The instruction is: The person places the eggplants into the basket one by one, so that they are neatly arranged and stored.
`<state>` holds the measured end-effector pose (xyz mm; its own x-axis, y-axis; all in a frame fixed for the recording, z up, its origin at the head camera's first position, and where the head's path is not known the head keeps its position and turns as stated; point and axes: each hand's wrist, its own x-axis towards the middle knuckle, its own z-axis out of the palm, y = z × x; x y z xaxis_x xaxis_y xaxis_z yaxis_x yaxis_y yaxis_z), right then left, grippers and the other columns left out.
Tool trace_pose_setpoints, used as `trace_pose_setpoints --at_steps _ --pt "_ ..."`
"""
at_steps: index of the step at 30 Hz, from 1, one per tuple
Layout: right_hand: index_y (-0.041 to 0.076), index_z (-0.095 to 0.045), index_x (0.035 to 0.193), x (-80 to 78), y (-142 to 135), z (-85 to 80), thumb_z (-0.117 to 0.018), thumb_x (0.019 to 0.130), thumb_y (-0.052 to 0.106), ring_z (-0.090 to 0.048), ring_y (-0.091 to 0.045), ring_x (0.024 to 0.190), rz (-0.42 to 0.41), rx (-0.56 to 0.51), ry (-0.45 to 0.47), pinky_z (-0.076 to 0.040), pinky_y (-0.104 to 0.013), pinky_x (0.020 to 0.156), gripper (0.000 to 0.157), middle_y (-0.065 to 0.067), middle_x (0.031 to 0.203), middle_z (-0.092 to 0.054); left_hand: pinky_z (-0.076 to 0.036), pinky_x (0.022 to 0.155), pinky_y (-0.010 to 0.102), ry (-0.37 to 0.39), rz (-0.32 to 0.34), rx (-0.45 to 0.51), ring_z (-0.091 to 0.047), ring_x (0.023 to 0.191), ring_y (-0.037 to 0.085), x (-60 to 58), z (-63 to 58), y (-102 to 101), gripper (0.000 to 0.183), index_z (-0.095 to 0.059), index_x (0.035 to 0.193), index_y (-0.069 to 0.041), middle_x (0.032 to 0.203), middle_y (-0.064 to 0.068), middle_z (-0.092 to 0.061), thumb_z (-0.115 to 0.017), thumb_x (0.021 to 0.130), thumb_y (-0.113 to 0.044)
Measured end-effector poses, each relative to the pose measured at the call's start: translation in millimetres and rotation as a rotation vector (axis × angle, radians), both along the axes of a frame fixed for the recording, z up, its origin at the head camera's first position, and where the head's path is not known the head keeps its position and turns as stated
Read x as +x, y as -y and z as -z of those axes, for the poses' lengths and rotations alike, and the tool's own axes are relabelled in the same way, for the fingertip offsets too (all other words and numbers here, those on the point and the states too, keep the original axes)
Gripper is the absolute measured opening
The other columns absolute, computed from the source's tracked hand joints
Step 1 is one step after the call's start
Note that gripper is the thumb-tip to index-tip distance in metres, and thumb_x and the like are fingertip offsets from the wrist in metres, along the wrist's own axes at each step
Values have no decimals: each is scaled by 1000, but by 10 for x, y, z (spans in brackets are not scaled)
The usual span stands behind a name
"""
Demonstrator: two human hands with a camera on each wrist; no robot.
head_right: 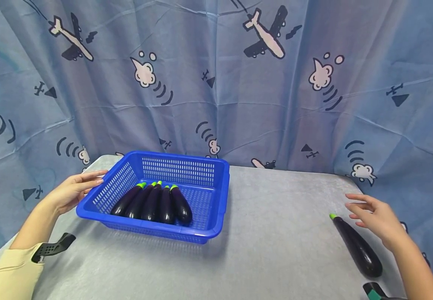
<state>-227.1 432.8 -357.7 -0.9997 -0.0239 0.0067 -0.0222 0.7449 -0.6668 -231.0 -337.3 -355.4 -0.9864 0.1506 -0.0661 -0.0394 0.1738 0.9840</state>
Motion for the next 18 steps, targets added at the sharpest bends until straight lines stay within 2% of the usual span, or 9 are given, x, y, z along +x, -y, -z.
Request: trace_pose_setpoints --at_steps 1,2,5,12,18 --pt "-19 -35 148 -5 -8 1 -49 114 26 -70 -7 88 -5 13 27 -61 -28 71 58 -45 132 -56 -62 84 27 0 0 5 -71 101 5 1 2 1 60 -35 161 4 111 -15 -72 -59 110 -16" --pt "-19 -33 149 -12 -17 4 -48 114 28 -71 -14 91 -10 23 53 -61 -30 72 60 -49 138 -48 -62 84 27 1 1 12 -71 101 5 2 4 3 59 -36 161 3 110 -14 -72 -59 110 -16" --pt "-20 -30 150 -22 -36 13 -47 114 29 -72 -33 101 -31 35 109 -62 -33 74 63 -50 141 -45 -62 84 27 3 5 32 -72 101 6 4 10 10 56 -39 160 1 111 -14 -73 -59 110 -15" --pt "-18 -33 150 -71 -127 103 -51 113 32 -69 -42 108 -25 30 201 -63 -43 82 65 -48 138 -50 -63 83 28 7 4 55 -72 100 7 10 16 8 52 -44 158 -2 111 -12 -74 -59 109 -14" --pt "-15 -32 152 -106 -156 172 -55 111 36 -59 -56 117 -21 39 325 -59 -55 87 69 -47 142 -46 -62 84 27 1 4 33 -72 100 6 7 15 9 54 -42 159 0 111 -14 -73 -59 110 -15"
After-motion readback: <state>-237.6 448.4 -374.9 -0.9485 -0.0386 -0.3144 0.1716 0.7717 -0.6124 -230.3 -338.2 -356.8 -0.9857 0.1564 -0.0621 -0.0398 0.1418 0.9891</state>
